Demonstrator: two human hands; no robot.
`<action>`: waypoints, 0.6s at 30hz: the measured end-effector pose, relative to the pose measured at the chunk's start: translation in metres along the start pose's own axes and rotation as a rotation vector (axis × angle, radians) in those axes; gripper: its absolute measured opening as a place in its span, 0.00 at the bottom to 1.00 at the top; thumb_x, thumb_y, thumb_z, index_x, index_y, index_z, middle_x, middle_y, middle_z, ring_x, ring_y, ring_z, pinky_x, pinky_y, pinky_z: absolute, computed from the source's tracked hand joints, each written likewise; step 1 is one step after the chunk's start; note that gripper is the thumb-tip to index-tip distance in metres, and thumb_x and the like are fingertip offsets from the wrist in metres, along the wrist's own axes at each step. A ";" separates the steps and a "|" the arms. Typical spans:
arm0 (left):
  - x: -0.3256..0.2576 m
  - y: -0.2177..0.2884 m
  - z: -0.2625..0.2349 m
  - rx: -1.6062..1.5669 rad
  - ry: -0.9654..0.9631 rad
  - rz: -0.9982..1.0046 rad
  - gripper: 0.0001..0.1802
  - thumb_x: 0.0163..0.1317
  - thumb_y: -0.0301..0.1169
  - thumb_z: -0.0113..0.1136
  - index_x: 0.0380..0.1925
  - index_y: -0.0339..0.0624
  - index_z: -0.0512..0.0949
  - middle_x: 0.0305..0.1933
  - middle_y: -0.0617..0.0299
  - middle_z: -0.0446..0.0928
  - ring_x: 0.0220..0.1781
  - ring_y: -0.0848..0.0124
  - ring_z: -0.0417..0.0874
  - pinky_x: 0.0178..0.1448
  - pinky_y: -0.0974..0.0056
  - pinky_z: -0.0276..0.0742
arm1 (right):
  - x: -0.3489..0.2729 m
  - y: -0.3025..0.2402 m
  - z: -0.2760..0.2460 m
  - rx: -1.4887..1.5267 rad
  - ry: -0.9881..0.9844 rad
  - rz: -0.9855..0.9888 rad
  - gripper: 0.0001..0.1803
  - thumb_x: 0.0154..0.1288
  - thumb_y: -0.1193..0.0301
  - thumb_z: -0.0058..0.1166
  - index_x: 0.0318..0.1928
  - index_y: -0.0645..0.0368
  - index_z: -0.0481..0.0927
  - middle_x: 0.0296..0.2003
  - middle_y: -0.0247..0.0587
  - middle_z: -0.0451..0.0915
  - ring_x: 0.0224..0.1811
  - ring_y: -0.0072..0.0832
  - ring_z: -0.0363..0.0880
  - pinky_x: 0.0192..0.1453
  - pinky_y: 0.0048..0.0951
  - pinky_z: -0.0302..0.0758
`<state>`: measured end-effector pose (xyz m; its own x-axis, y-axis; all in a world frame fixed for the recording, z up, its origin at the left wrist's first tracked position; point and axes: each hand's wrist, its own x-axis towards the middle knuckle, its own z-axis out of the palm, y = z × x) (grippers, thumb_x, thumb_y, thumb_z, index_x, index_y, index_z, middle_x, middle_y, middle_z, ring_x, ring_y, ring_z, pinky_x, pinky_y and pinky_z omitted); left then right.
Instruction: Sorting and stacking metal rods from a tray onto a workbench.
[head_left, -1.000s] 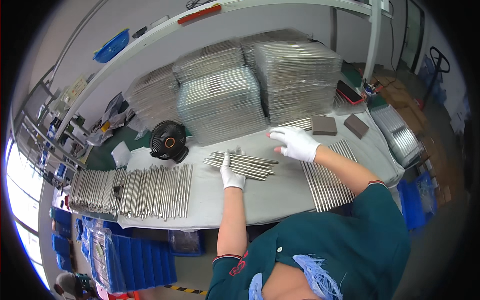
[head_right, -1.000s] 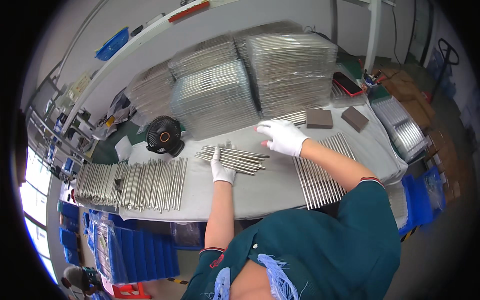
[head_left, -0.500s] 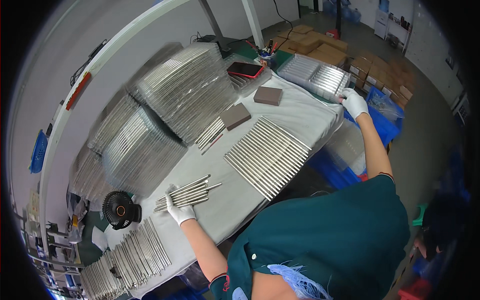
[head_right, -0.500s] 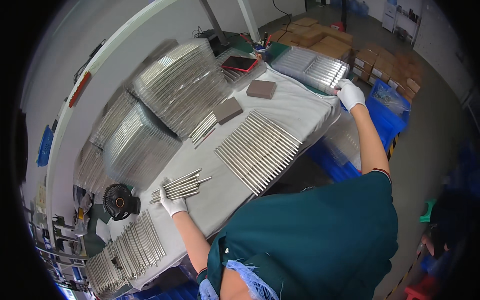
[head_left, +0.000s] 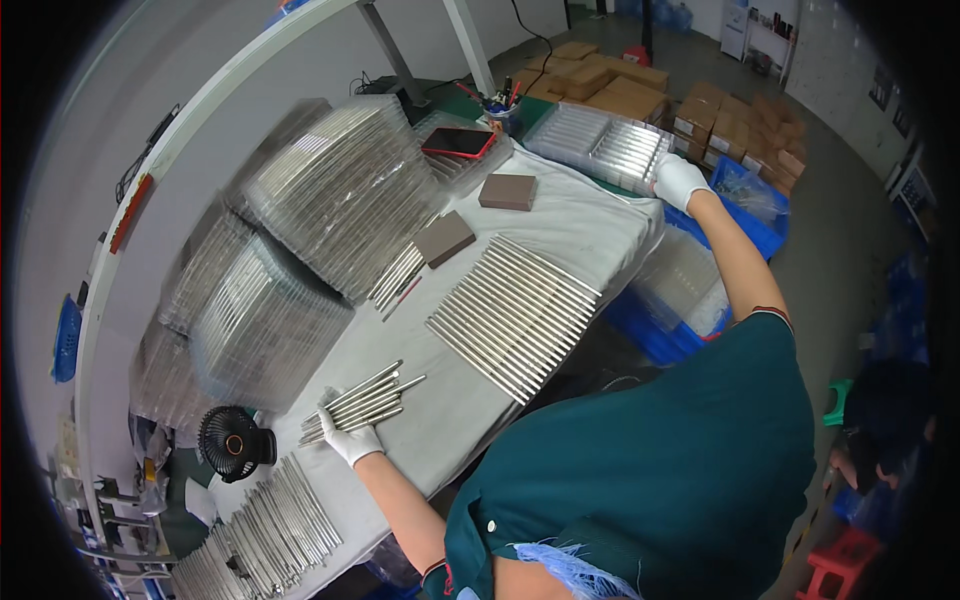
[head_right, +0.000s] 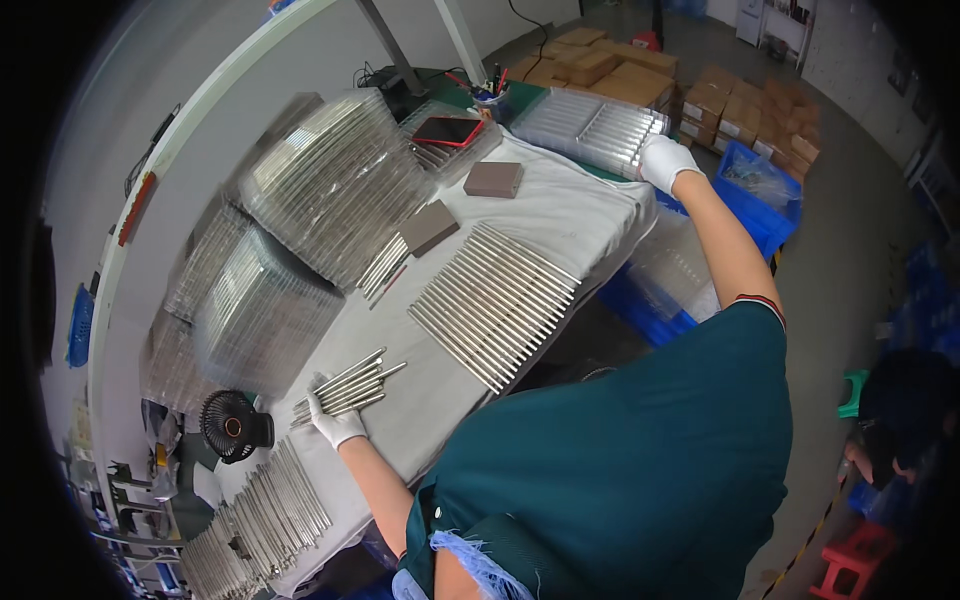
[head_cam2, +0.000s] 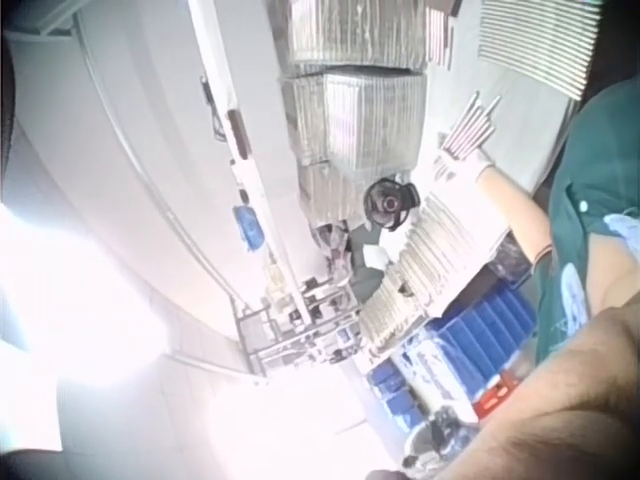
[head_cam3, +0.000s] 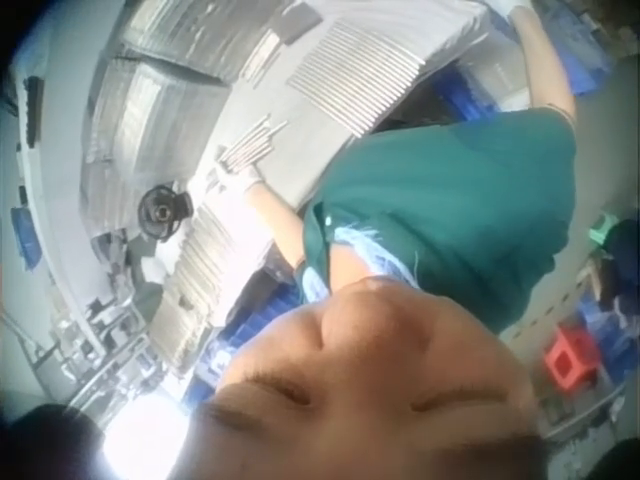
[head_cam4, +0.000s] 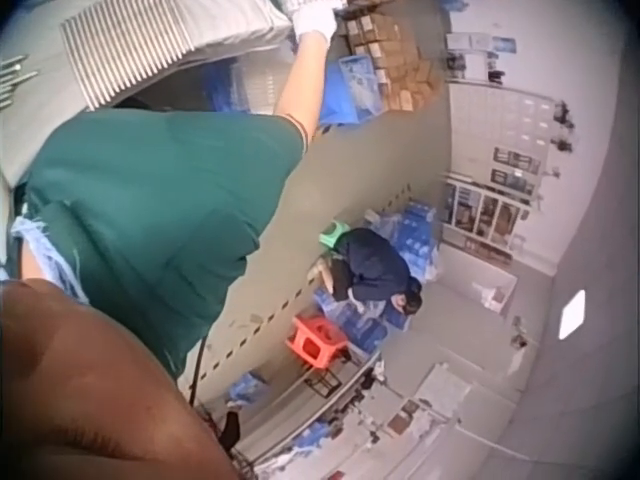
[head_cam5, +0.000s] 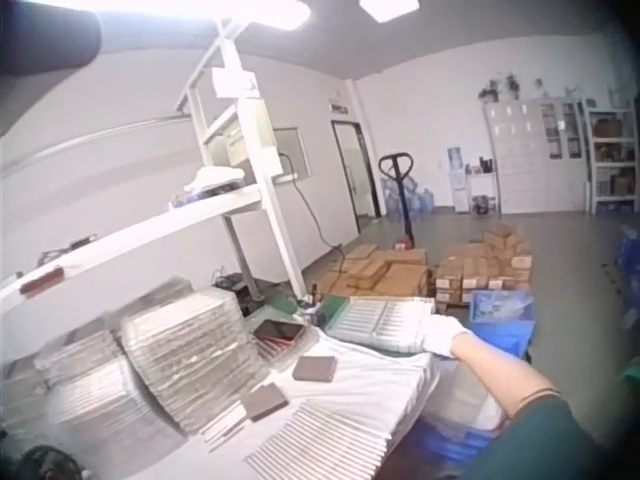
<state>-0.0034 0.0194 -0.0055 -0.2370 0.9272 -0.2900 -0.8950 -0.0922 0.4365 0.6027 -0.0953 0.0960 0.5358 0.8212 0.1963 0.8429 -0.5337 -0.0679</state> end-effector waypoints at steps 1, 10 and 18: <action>0.002 0.001 -0.001 -0.018 0.016 -0.002 0.11 0.60 0.33 0.51 0.41 0.41 0.72 0.49 0.56 0.73 0.52 0.59 0.72 0.59 0.51 0.69 | 0.001 -0.002 -0.004 -0.016 -0.027 -0.022 0.16 0.47 0.65 0.57 0.31 0.66 0.79 0.34 0.59 0.77 0.37 0.46 0.78 0.42 0.39 0.74; 0.002 0.001 0.001 -0.020 -0.019 -0.028 0.13 0.60 0.34 0.51 0.42 0.39 0.72 0.48 0.56 0.73 0.50 0.59 0.72 0.58 0.52 0.69 | 0.032 0.049 0.031 0.372 -0.239 -0.103 0.16 0.46 0.60 0.60 0.30 0.61 0.81 0.29 0.49 0.79 0.34 0.40 0.77 0.42 0.33 0.71; 0.005 0.001 -0.005 -0.011 -0.030 -0.017 0.13 0.59 0.34 0.52 0.41 0.39 0.73 0.47 0.55 0.73 0.50 0.59 0.72 0.58 0.52 0.69 | 0.035 0.048 0.031 0.280 -0.127 0.025 0.15 0.52 0.60 0.56 0.30 0.62 0.81 0.30 0.51 0.79 0.33 0.38 0.78 0.41 0.34 0.71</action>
<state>-0.0073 0.0224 -0.0108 -0.2109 0.9390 -0.2716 -0.9028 -0.0806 0.4224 0.6638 -0.0858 0.0689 0.5438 0.8365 0.0680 0.8004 -0.4926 -0.3417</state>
